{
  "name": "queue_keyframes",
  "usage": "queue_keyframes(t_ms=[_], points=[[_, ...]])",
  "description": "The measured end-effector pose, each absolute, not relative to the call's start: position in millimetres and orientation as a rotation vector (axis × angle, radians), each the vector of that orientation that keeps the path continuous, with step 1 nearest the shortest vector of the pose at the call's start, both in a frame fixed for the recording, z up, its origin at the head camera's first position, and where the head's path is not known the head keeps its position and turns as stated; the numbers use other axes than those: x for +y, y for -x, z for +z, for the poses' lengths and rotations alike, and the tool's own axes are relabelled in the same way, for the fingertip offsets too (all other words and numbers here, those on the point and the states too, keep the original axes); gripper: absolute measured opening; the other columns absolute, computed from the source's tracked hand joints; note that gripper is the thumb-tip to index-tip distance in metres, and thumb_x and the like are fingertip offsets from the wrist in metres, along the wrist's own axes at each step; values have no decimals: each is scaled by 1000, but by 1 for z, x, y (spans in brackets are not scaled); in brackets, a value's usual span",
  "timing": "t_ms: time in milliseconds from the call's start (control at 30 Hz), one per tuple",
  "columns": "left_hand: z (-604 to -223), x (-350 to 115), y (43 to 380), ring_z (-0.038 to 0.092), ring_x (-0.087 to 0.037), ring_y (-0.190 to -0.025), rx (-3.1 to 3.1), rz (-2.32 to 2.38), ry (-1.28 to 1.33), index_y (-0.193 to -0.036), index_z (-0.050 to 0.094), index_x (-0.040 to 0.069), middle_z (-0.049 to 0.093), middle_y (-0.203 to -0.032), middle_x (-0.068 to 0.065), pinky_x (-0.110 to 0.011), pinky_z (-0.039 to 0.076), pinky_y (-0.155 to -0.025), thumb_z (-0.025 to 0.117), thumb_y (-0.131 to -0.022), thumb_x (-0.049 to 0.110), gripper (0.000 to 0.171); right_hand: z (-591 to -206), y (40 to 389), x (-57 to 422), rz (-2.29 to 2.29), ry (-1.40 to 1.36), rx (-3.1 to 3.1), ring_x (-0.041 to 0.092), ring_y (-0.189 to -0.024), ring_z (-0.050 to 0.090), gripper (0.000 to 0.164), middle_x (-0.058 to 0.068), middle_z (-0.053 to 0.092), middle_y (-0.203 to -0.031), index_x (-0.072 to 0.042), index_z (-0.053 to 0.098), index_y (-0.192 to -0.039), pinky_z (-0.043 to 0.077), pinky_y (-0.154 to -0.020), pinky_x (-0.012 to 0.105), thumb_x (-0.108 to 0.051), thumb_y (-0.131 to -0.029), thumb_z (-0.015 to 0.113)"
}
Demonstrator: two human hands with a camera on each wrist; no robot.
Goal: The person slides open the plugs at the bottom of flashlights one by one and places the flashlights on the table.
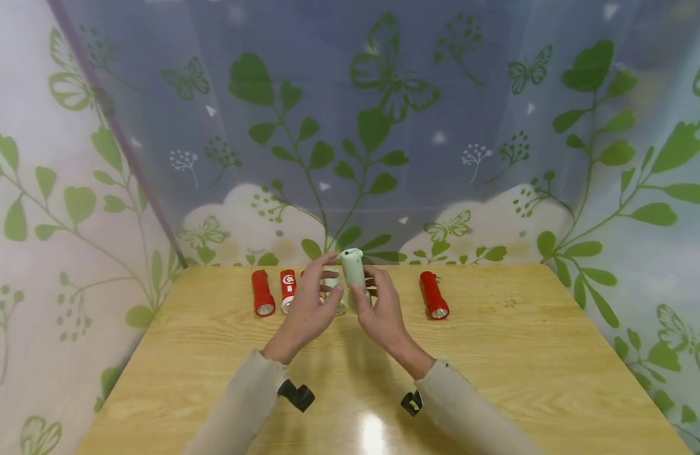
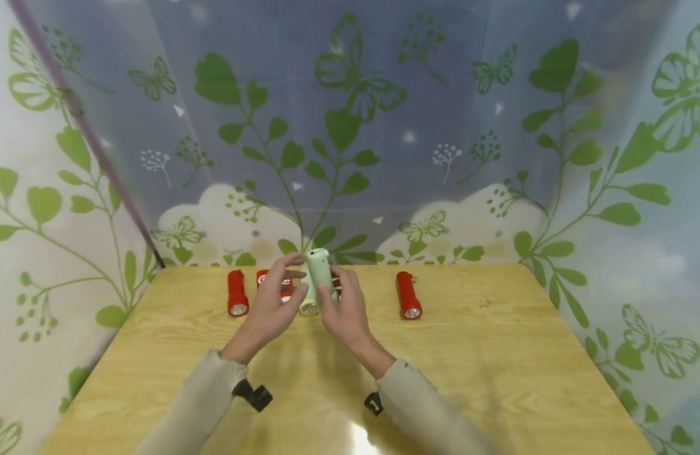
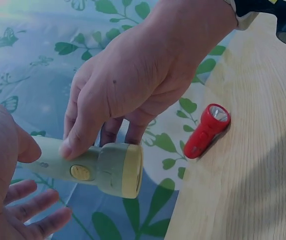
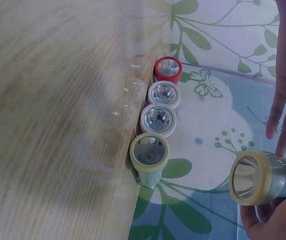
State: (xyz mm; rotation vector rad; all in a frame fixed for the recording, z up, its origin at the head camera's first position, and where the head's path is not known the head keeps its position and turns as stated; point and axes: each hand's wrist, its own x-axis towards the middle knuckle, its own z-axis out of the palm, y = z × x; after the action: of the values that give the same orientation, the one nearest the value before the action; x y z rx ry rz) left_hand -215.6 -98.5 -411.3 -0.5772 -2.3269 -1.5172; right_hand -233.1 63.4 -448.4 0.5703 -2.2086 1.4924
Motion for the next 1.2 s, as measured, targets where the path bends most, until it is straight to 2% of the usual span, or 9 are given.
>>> queue_keyframes(t_ms=[300,667,1200], points=[[-408,-90,211,60,-33,-125,-2318,-1471,620,-152,39,13,49,-147,-12,-44,57,-95,59,-99,5,58,-444,224,64,1434,-650,-2159,29,-111,61,40,18,60,-122,-2,53,-137,58,-89,44,-13,-100,63],[-406,-87,208,62,-37,-124,-2275,-1506,643,-149,40,5,49,-146,-17,-43,60,-94,57,-99,2,53,-446,219,62,1461,-649,-2135,34,-111,61,42,18,59,-123,-2,53,-139,57,-89,50,-12,-100,63],[-409,-84,205,64,-35,-122,-2241,-1550,640,-150,43,14,51,-146,-12,-43,60,-93,56,-101,4,52,-444,215,65,1424,-662,-2085,27,-106,63,41,15,61,-120,-6,55,-137,58,-86,48,-15,-99,66]])
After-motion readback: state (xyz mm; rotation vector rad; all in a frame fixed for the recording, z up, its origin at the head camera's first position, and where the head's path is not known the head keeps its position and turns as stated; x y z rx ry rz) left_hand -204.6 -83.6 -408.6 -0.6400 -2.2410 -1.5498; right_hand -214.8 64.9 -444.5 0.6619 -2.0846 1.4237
